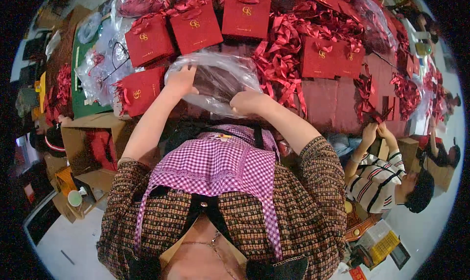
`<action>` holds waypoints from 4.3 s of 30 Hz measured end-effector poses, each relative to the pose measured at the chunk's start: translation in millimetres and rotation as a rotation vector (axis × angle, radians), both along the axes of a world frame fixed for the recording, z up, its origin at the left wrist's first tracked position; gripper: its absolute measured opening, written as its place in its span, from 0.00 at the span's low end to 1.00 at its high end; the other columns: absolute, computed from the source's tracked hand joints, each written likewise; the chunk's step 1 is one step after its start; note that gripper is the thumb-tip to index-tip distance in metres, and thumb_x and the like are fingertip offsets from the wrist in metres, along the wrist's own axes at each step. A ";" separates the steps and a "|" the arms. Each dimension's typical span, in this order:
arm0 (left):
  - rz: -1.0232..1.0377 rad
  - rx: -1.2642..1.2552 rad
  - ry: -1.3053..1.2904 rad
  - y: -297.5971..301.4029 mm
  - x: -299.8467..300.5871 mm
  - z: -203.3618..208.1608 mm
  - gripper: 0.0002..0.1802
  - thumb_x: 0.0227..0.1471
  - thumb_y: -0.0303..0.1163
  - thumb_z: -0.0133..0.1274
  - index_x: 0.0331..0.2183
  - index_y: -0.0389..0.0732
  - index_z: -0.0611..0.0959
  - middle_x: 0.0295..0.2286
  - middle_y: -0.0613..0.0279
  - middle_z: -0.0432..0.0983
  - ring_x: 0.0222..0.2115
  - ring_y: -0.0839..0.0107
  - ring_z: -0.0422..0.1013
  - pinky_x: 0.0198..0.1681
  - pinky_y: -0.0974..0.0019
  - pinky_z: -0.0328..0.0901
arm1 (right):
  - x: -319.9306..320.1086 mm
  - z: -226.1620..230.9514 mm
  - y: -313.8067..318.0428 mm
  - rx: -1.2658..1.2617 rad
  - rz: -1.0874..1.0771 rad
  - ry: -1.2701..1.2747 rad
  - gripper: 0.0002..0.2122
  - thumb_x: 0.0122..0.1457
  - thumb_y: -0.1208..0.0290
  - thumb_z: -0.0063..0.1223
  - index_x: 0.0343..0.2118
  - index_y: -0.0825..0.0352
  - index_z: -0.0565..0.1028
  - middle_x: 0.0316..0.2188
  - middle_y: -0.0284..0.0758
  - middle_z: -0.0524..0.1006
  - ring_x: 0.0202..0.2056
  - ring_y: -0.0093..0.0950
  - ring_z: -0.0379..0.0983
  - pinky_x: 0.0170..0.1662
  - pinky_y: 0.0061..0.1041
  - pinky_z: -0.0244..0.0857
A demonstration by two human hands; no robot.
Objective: The person picks up red gift bags from a table and places them into a plastic bag by hand. The person then removes the gift bags from the plastic bag and stacks them back on the table.
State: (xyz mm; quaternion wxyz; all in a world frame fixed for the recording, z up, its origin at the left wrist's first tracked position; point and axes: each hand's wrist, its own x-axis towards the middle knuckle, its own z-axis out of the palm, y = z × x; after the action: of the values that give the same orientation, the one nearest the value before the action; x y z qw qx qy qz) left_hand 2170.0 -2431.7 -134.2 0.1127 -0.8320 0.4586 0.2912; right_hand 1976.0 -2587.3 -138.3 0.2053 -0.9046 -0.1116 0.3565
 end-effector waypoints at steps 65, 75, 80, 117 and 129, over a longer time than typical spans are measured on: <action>0.787 -0.402 1.192 -307.9 -147.5 -3.9 0.26 0.47 0.41 0.61 0.40 0.29 0.77 0.34 0.57 0.77 0.31 0.69 0.73 0.31 0.67 0.66 | -110.0 -32.7 -190.6 1.528 -2.563 -0.777 0.28 0.47 0.64 0.67 0.49 0.72 0.68 0.45 0.40 0.74 0.44 0.32 0.72 0.47 0.32 0.66; 0.873 -0.347 1.267 -314.8 -133.9 -15.3 0.30 0.47 0.42 0.61 0.42 0.25 0.75 0.39 0.52 0.76 0.38 0.66 0.74 0.38 0.63 0.68 | -103.8 -30.9 -192.7 1.687 -2.371 -0.820 0.18 0.47 0.71 0.64 0.42 0.66 0.75 0.41 0.34 0.77 0.43 0.28 0.72 0.49 0.30 0.65; 0.914 -0.356 1.368 -314.1 -121.5 -31.5 0.28 0.48 0.43 0.61 0.42 0.30 0.77 0.39 0.54 0.77 0.38 0.68 0.74 0.38 0.66 0.68 | -91.6 -16.3 -179.2 1.683 -2.373 -1.035 0.12 0.47 0.79 0.60 0.37 0.68 0.77 0.37 0.35 0.78 0.38 0.28 0.75 0.44 0.27 0.68; 1.080 -0.520 2.125 -267.5 -108.9 40.0 0.25 0.53 0.37 0.49 0.52 0.38 0.71 0.49 0.52 0.70 0.50 0.55 0.66 0.56 0.51 0.60 | -223.3 48.5 -172.2 0.554 -2.131 -1.122 0.20 0.50 0.74 0.61 0.47 0.71 0.72 0.40 0.37 0.76 0.40 0.23 0.73 0.46 0.23 0.66; 0.529 -0.902 1.604 -196.3 -127.6 62.8 0.32 0.55 0.47 0.42 0.55 0.36 0.66 0.50 0.52 0.69 0.50 0.57 0.67 0.55 0.52 0.60 | -191.2 97.0 -139.1 1.645 -1.718 -0.767 0.24 0.55 0.74 0.52 0.55 0.74 0.63 0.46 0.45 0.74 0.44 0.33 0.74 0.45 0.28 0.69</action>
State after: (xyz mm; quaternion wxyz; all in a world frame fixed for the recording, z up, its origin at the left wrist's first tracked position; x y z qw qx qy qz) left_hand 2042.4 -2628.1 -71.4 -0.6355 -0.4264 0.2654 0.5864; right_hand 1784.8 -2726.4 -41.3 0.8297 -0.3341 0.2724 -0.3545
